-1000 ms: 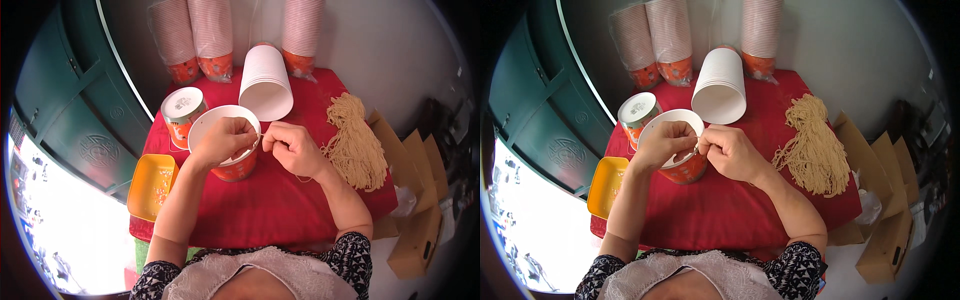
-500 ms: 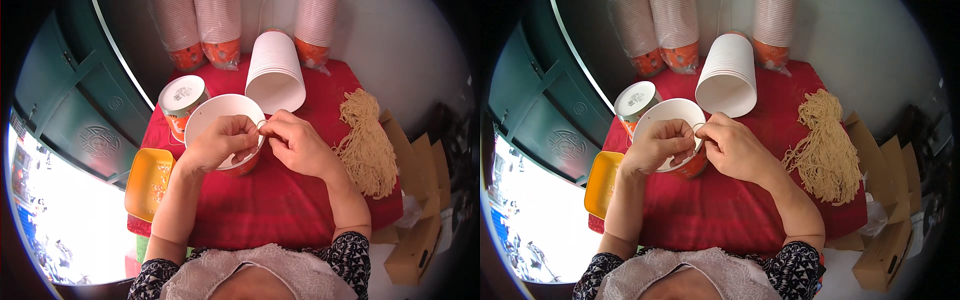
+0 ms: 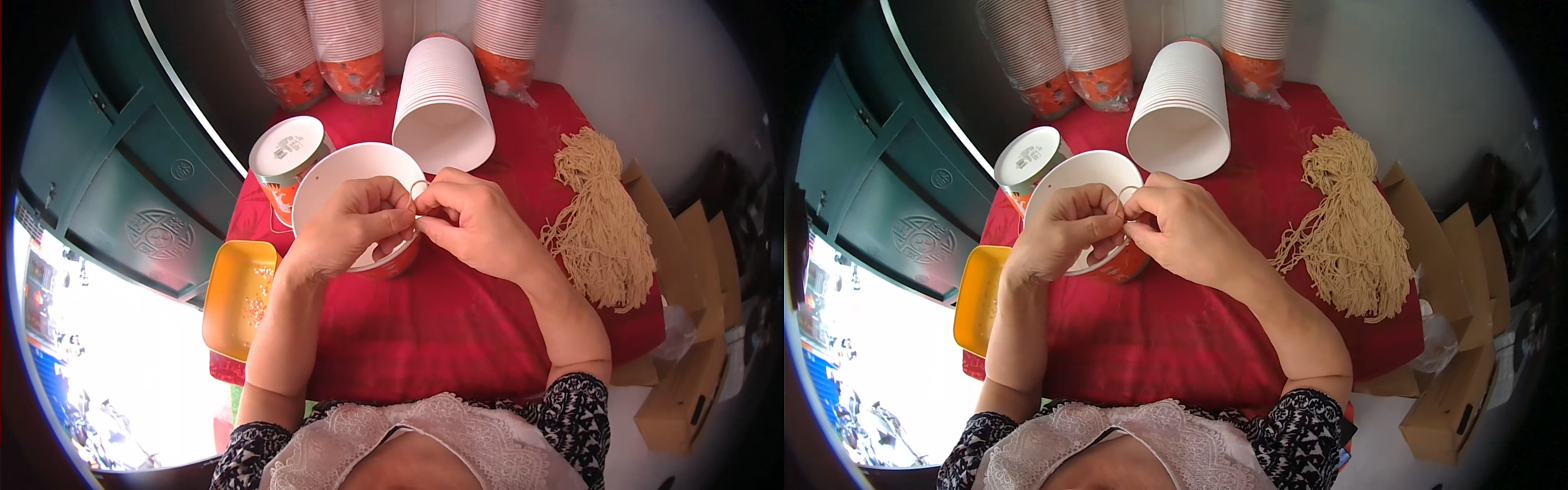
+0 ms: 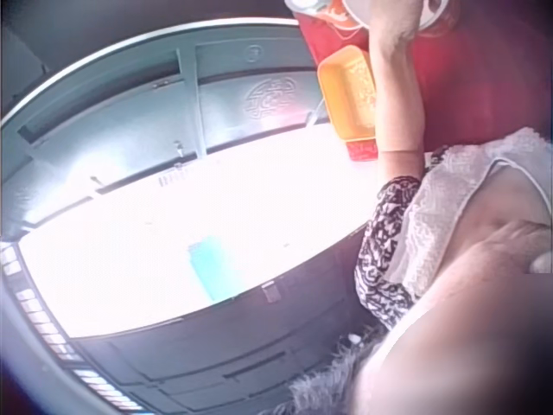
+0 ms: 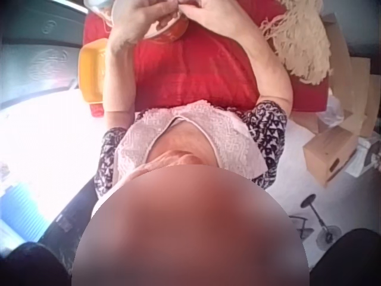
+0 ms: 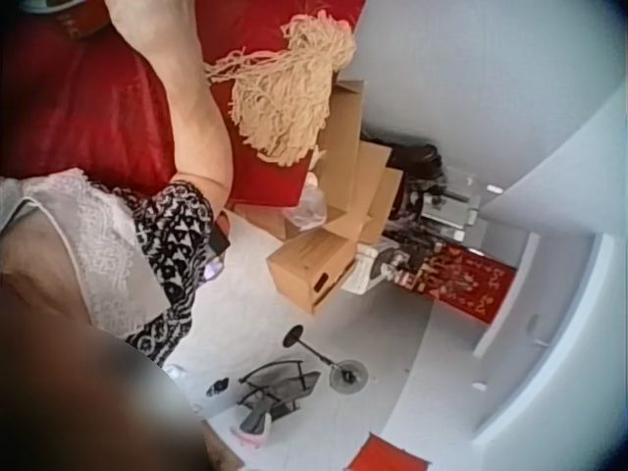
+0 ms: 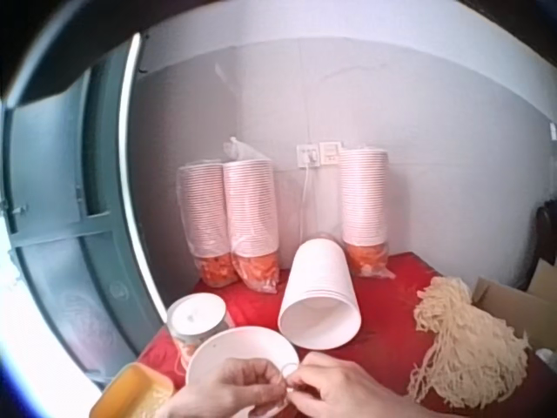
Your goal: Tying string handles to paper buckets in a packaging environment.
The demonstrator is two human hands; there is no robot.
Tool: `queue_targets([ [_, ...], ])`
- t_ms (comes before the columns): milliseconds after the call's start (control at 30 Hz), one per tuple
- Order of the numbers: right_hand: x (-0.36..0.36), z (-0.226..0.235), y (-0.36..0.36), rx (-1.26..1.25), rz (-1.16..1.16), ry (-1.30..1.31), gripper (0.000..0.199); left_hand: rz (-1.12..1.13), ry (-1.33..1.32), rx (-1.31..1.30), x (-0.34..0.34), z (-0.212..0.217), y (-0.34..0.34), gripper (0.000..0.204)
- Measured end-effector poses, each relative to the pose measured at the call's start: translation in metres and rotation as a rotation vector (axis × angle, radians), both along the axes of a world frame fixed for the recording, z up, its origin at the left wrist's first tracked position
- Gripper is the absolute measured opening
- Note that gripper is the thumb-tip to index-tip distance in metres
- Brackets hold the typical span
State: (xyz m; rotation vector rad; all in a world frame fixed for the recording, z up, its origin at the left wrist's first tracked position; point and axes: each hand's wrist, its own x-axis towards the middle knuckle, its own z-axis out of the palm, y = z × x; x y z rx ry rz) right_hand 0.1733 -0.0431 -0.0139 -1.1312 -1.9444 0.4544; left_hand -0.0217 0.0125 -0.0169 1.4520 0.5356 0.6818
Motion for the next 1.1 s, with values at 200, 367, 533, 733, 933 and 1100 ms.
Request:
queue_targets([
  [200, -0.0002, -0.0020, 0.0021, -0.020, 0.006, 0.031, 0.009, 0.015, 0.020, 0.018, -0.0012, 0.0033, -0.0014, 0.009],
  [367, -0.0009, -0.0003, 0.0017, -0.024, 0.047, 0.032, 0.008, 0.022, 0.012, -0.011, -0.0036, 0.0057, -0.0027, 0.010],
  [533, -0.0055, -0.0019, 0.0021, -0.060, -0.001, 0.076, 0.008, 0.018, 0.005, 0.003, -0.0038, 0.0025, -0.0027, 0.010],
  [733, -0.0083, 0.0019, 0.0001, -0.061, -0.019, 0.062, 0.005, 0.007, 0.033, 0.025, -0.0041, 0.0047, -0.0044, 0.009],
  [933, -0.0046, 0.0012, -0.0008, 0.001, 0.015, 0.050, 0.008, 0.059, 0.052, 0.070, -0.0061, 0.0029, -0.0027, 0.009],
  [1100, -0.0049, 0.0037, -0.0046, -0.020, 0.042, 0.052, 0.007, 0.059, 0.042, 0.046, -0.0059, 0.0049, -0.0042, 0.008],
])
